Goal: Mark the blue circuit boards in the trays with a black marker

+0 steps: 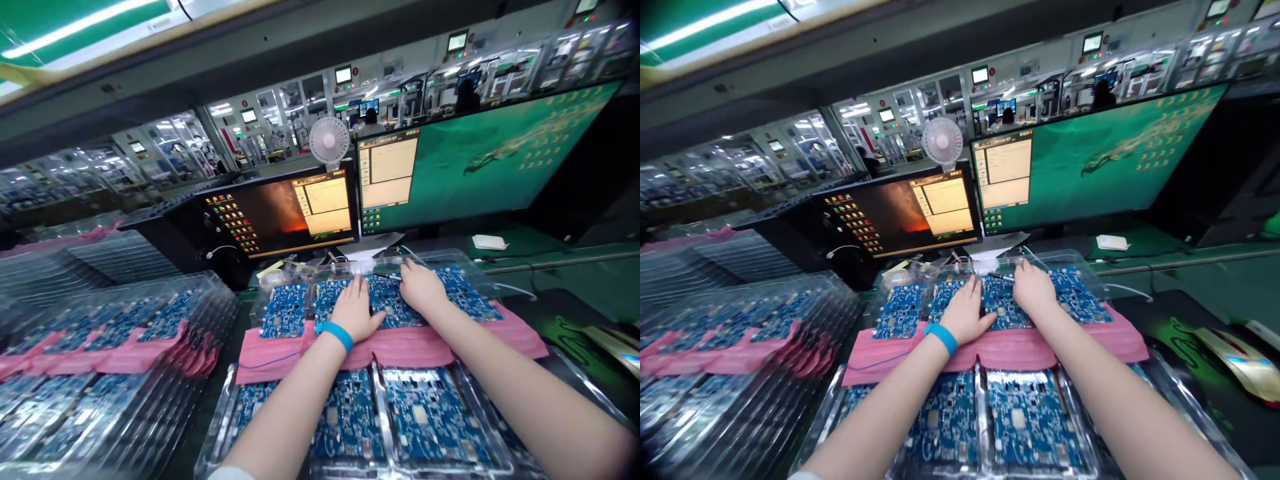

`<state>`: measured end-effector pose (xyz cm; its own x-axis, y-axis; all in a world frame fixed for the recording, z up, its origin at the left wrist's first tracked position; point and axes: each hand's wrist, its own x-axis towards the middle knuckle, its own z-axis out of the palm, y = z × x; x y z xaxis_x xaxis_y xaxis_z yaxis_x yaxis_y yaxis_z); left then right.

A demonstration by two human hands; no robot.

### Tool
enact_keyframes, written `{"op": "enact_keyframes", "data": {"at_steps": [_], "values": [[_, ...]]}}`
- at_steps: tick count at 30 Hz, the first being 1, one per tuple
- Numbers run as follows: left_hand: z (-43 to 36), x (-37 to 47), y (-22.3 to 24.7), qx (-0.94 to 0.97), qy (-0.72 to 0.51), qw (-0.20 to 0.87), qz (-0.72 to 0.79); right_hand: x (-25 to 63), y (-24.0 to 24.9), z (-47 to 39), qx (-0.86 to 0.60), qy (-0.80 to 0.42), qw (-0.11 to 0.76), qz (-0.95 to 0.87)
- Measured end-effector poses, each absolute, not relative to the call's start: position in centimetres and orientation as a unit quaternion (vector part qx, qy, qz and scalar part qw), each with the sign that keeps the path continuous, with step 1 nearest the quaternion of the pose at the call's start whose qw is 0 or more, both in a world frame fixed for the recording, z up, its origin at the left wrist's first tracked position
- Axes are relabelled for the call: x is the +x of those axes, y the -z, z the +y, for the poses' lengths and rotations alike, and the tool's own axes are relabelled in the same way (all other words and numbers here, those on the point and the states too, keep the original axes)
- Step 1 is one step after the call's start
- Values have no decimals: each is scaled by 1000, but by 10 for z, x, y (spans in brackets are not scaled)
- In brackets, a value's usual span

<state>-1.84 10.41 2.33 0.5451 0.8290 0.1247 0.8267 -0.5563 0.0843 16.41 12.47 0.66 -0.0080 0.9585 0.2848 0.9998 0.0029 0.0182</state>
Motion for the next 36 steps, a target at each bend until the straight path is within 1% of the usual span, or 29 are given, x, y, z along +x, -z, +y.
{"op": "enact_keyframes", "data": {"at_steps": [3,6,10,17,19,23,26,29,33,36], "values": [[110,-14,-10,874,-84,20,478,165,-2,126,-702,95,82,-701],[111,-15,-8,872,-88,32,480,164,-3,125,-704,83,74,-702],[109,-17,-11,869,-71,47,487,163,-5,123,-708,74,74,-698],[90,-38,-32,866,-74,20,493,175,-22,111,-702,66,105,-701],[91,-60,-45,861,-74,2,502,191,-32,107,-711,62,118,-690],[106,-122,-62,800,-46,-109,588,265,-42,99,-782,23,115,-612],[114,-162,-54,726,-13,-126,676,336,-28,92,-855,-48,67,-512],[116,-183,-36,704,17,-125,699,382,2,90,-866,-125,27,-483],[115,-186,-23,700,14,-137,701,388,41,101,-848,-175,18,-500],[115,-184,-22,706,7,-143,694,378,51,110,-848,-194,24,-493]]}}
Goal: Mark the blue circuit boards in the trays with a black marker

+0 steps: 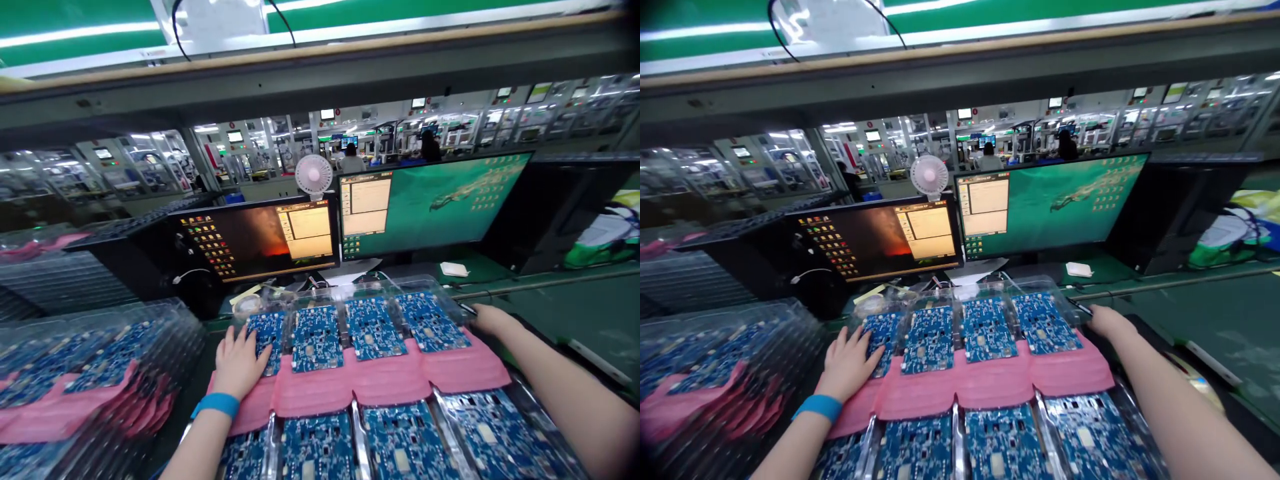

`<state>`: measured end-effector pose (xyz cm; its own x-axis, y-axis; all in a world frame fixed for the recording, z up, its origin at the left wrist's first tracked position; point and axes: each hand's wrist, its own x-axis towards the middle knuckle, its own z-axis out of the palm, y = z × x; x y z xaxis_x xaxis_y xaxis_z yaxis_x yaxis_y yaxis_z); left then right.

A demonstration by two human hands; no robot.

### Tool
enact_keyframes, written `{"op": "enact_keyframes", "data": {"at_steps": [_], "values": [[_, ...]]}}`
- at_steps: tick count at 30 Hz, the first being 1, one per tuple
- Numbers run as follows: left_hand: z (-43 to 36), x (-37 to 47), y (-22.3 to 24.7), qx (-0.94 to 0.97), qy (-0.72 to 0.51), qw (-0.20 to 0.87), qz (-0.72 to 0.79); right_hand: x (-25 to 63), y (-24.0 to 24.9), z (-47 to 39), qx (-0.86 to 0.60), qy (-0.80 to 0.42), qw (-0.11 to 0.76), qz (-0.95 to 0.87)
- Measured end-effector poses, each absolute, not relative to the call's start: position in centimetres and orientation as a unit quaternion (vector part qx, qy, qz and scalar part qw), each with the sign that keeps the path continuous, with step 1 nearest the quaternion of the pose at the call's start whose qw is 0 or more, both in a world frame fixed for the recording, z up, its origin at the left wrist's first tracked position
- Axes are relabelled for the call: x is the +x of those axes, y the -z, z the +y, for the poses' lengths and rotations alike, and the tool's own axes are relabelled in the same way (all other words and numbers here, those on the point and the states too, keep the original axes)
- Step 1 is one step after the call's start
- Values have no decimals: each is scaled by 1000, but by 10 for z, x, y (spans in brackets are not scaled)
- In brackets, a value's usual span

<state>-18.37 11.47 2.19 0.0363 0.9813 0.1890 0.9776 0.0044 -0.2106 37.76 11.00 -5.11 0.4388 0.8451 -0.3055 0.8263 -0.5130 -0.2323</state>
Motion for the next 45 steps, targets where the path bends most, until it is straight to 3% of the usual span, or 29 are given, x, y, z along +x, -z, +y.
{"op": "enact_keyframes", "data": {"at_steps": [3,7,12,19,22,26,29,33,36,45], "values": [[114,-184,-20,-712,-2,141,-688,374,37,114,-863,-196,64,-461],[113,-184,-18,-715,0,133,-686,367,-18,113,-870,-184,215,-403],[114,-184,-16,-720,17,126,-682,302,-82,92,-693,-362,402,-477],[113,-185,-15,-729,23,113,-674,193,-77,32,-388,-752,347,-405],[113,-184,-16,-730,23,102,-676,182,-73,18,-280,-792,340,-422],[113,-184,-16,-731,18,92,-676,181,-76,7,-225,-767,335,-498],[113,-185,-16,-733,17,89,-674,182,-80,10,-269,-714,321,-561],[113,-185,-16,-736,17,86,-671,187,-74,39,-532,-418,234,-698],[114,-184,-15,-737,18,84,-671,189,-57,72,-666,-231,196,-682],[112,-184,-17,-739,14,81,-669,177,-30,97,-726,-115,136,-664]]}}
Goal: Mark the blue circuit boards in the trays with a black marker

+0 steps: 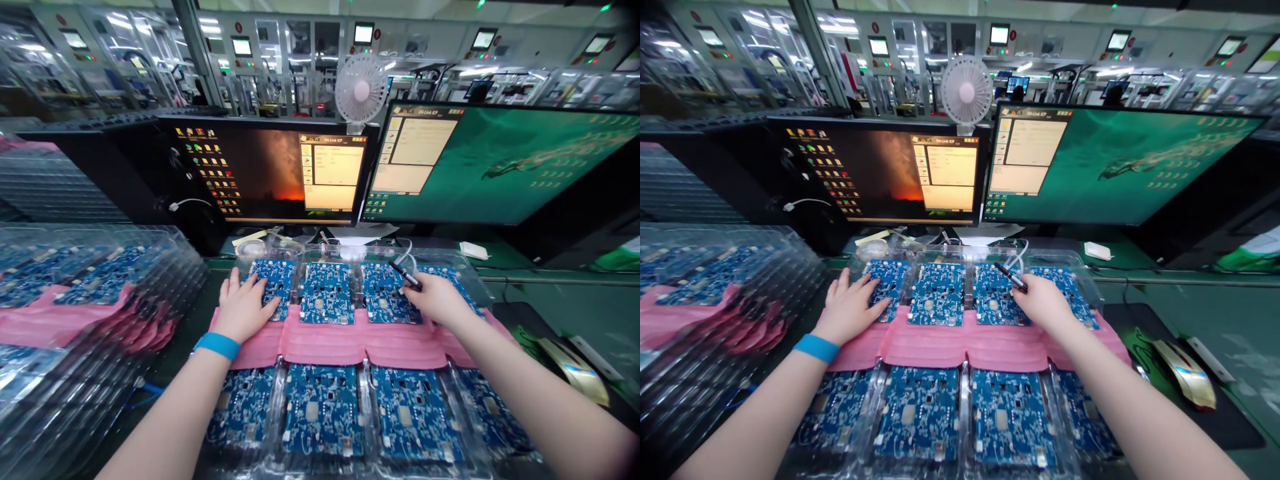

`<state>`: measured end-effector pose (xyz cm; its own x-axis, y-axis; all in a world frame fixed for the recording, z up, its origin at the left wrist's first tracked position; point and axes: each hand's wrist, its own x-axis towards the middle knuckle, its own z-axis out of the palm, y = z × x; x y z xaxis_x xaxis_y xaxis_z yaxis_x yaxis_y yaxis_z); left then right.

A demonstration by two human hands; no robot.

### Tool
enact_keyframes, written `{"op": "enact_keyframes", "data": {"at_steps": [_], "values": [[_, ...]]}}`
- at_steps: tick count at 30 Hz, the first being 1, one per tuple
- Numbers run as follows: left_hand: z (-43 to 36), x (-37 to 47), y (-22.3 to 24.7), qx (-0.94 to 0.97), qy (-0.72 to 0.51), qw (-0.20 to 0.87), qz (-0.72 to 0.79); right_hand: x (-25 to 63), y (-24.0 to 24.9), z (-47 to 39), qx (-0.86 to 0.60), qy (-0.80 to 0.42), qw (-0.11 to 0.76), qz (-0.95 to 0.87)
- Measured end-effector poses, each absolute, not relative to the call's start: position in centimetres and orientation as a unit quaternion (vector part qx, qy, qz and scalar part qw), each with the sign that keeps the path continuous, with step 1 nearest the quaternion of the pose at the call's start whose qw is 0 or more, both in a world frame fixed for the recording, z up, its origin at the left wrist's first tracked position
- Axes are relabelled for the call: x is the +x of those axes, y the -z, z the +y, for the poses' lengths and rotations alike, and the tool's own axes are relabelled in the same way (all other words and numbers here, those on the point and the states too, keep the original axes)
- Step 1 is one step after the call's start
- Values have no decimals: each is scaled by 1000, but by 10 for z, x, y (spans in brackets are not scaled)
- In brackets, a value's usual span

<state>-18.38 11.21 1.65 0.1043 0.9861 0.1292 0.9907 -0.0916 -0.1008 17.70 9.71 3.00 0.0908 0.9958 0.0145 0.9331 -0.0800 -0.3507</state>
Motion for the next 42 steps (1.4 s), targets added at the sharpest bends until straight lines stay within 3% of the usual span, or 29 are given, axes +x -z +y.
{"op": "enact_keyframes", "data": {"at_steps": [15,30,37,42], "values": [[113,-182,-20,-737,1,69,-672,175,-35,97,-737,-122,104,-657],[113,-181,-21,-734,-5,55,-676,161,-21,87,-722,-22,44,-691],[110,-183,-19,-736,14,64,-673,159,-17,85,-702,-19,65,-709],[110,-183,-25,-721,24,60,-690,171,-32,79,-677,-38,126,-724]]}}
